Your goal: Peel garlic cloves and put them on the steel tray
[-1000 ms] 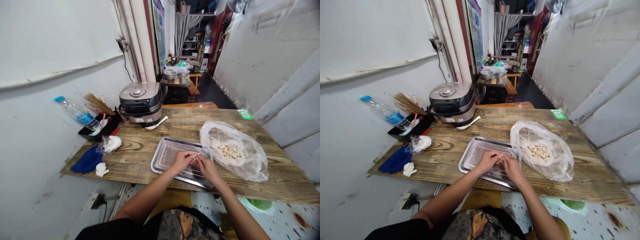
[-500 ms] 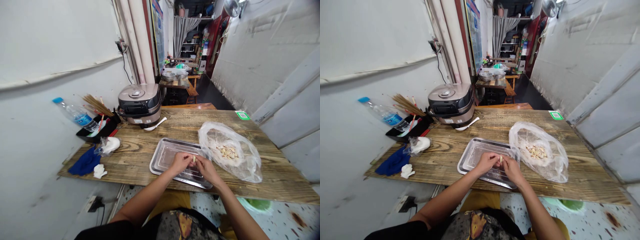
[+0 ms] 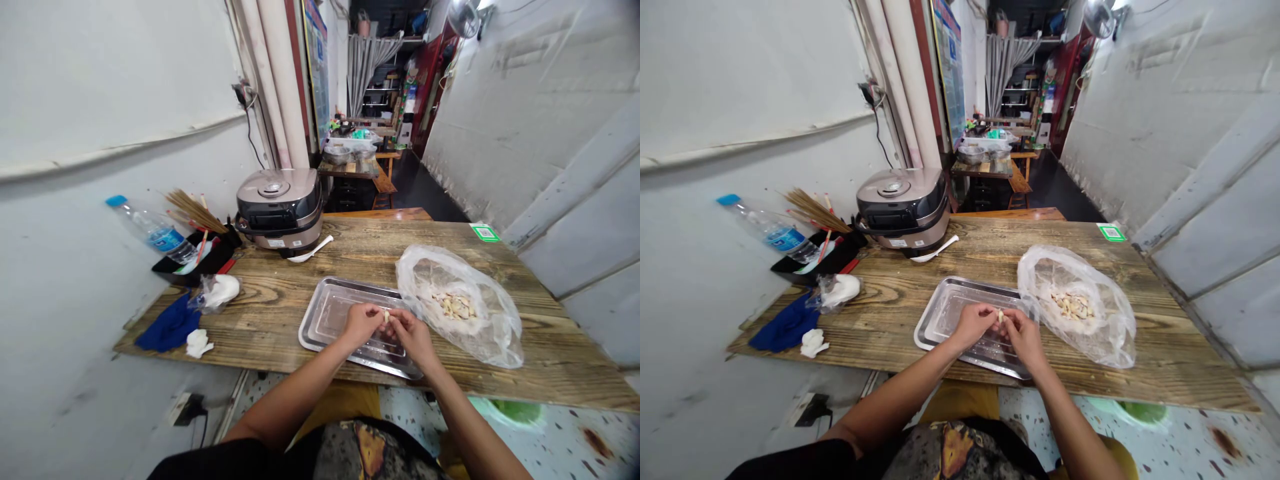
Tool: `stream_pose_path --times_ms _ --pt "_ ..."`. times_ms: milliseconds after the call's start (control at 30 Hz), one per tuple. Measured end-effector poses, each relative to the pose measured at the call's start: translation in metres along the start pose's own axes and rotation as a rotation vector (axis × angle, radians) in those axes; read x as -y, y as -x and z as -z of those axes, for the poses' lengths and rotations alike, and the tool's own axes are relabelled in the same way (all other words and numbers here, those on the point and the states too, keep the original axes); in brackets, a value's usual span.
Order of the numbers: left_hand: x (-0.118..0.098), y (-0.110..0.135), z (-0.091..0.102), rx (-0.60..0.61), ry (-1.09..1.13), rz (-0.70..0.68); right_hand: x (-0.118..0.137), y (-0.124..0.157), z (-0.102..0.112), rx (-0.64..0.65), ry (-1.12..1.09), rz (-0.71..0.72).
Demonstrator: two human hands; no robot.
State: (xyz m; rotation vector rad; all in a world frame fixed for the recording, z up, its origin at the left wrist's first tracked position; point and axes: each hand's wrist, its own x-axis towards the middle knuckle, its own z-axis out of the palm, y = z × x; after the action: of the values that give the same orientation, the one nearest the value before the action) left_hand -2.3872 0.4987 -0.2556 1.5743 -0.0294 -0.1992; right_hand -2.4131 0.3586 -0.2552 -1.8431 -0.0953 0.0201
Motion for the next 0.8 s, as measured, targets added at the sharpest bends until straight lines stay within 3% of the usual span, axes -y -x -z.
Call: stream_pose_path --times_ms 100,200,367,500,600,800 --pt "-0.003 0.0034 -0.0011 -0.046 -0.177 -0.134 -0.002 0.0007 -0.0015 -0.083 0.133 0.072" --pt "-0.0052 0.0059 -0.0032 -0.074 -0.3 -0.251 -0.0053 -0.0008 -0.0021 -0.098 0.1 0.056" --pt "-0.0009 0.0024 -0.0051 -0.046 -0.054 -0.035 -0.0073 -0.0032 -0.0035 -0.066 -0.258 -0.13" --pt "0.0002 0.0005 -0.0036 -0.055 0.147 0.124 -0.003 -0.0017 -0.0045 -0.06 -0.482 -0.2" --pt "-0.0014 0.0022 -0.0022 -0.052 0.248 0.123 -0.0017 -0.0005 -0.0041 -0.082 -0.474 -0.193" --pt "-0.0018 0.0037 0.0032 0.113 0.361 0.078 -0.0089 -0.0002 0.0003 -0.095 -0.198 -0.061"
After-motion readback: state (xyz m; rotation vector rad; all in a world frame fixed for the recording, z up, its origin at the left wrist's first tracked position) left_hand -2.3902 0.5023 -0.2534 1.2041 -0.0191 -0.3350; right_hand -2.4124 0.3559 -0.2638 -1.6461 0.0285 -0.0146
